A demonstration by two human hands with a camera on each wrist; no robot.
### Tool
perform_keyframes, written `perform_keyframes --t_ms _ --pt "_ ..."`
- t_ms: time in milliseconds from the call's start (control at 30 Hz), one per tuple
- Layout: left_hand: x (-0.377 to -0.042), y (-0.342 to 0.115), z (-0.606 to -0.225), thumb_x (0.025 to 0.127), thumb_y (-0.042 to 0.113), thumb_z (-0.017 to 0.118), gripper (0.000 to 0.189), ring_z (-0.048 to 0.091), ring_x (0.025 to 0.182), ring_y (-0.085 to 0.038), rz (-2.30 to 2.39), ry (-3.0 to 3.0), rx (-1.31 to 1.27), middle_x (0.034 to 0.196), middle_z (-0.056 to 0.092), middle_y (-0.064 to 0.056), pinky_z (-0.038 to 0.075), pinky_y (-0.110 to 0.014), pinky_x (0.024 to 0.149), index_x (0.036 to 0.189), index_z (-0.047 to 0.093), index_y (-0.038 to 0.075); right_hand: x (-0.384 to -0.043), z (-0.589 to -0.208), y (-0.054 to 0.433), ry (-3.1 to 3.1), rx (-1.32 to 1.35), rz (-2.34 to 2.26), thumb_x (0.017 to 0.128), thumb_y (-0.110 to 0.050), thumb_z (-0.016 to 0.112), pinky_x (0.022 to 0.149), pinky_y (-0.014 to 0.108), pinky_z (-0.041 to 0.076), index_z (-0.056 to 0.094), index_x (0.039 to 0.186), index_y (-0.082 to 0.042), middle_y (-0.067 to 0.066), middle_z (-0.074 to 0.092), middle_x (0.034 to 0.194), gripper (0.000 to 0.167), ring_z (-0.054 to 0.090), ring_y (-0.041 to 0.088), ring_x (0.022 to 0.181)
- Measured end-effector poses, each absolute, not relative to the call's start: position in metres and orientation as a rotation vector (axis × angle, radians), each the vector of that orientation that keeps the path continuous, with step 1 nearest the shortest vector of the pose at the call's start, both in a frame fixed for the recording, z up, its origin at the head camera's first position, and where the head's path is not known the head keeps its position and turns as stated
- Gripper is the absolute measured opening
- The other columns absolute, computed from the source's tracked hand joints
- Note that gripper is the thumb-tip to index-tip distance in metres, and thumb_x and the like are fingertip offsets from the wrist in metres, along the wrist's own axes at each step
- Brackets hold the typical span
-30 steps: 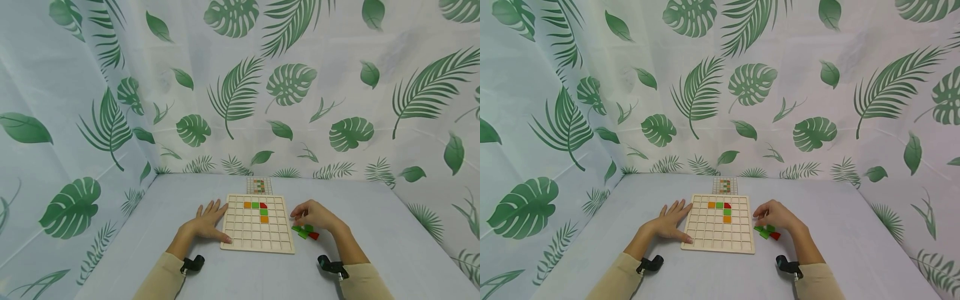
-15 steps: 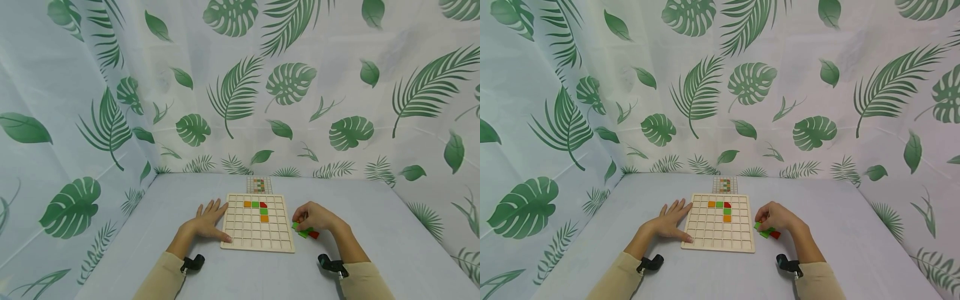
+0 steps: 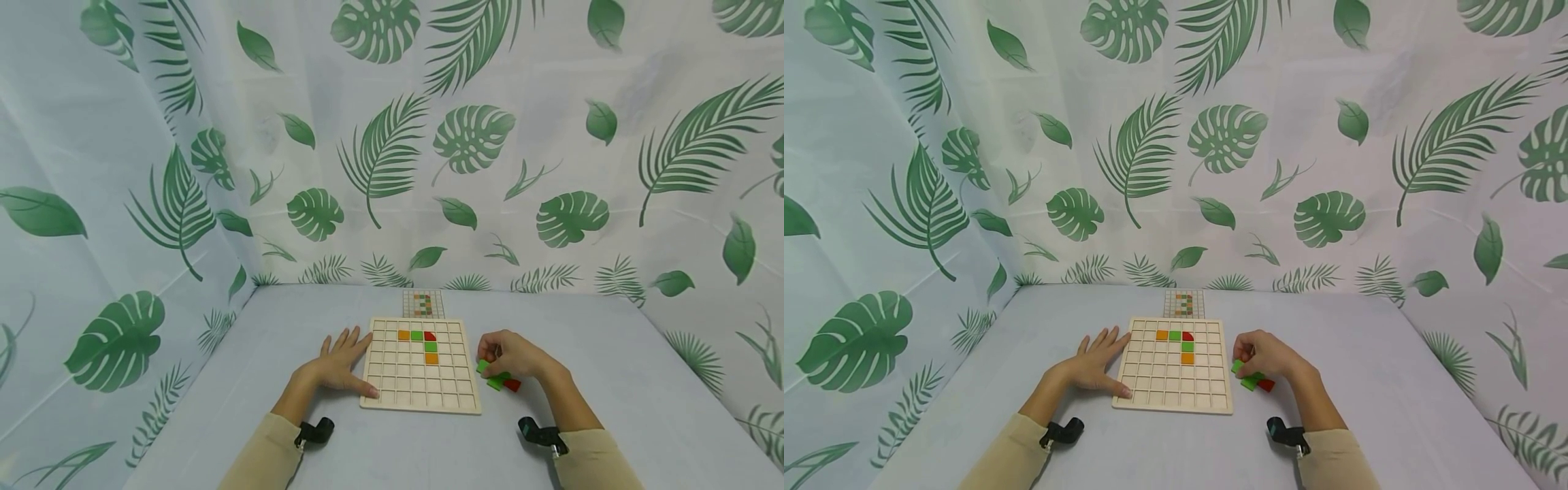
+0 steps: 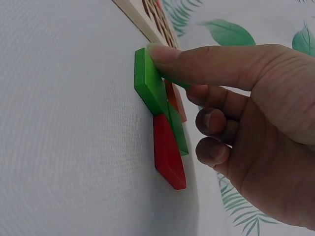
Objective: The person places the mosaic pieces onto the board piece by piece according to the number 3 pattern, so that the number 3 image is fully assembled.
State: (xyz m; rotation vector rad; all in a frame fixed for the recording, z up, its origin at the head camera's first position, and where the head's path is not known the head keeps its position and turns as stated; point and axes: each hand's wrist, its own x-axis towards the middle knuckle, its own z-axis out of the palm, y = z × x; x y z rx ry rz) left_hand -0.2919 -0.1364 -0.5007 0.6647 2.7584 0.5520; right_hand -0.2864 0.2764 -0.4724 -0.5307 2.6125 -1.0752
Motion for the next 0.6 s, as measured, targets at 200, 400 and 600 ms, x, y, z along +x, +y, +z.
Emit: perform_keyframes --t_ms 200,400,600 --pt "-0.2921 -0.1367 -0.5013 0.071 0.076 0.079 0.129 -0.002 0.163 -0.041 0.559 2.753 0.668 0.176 0.003 -0.018 -0.003 -0.072 0.124 0.169 0.016 0.020 -0.2861 -0.4716 0.2756 2.584 -0.569 -1.096 0.078 -0.002 0.087 0.065 0.028 0.047 0.064 0.094 -0.004 0.003 0.055 0.081 0.028 0.054 0.018 0.078" --pt "-0.2913 -0.1360 -0.5004 0.071 0.076 0.080 0.129 -0.002 0.162 -0.042 0.569 2.753 0.666 0.175 0.003 -0.019 -0.003 -0.072 0.125 0.169 0.017 0.020 -0.2859 -0.4712 0.2742 2.550 -0.614 -1.109 0.080 0.000 0.085 0.065 0.028 0.049 0.064 0.094 -0.002 0.004 0.057 0.081 0.025 0.055 0.019 0.078" --pt "-0.2914 -0.1360 -0.5003 0.071 0.076 0.080 0.129 -0.001 0.162 -0.042 0.567 2.756 0.665 0.175 0.004 -0.018 -0.003 -0.071 0.125 0.169 0.017 0.020 -0.2850 -0.4672 0.2759 2.561 -0.638 -1.081 0.083 -0.003 0.082 0.061 0.028 0.050 0.069 0.091 -0.005 0.002 0.061 0.075 0.015 0.057 0.015 0.070"
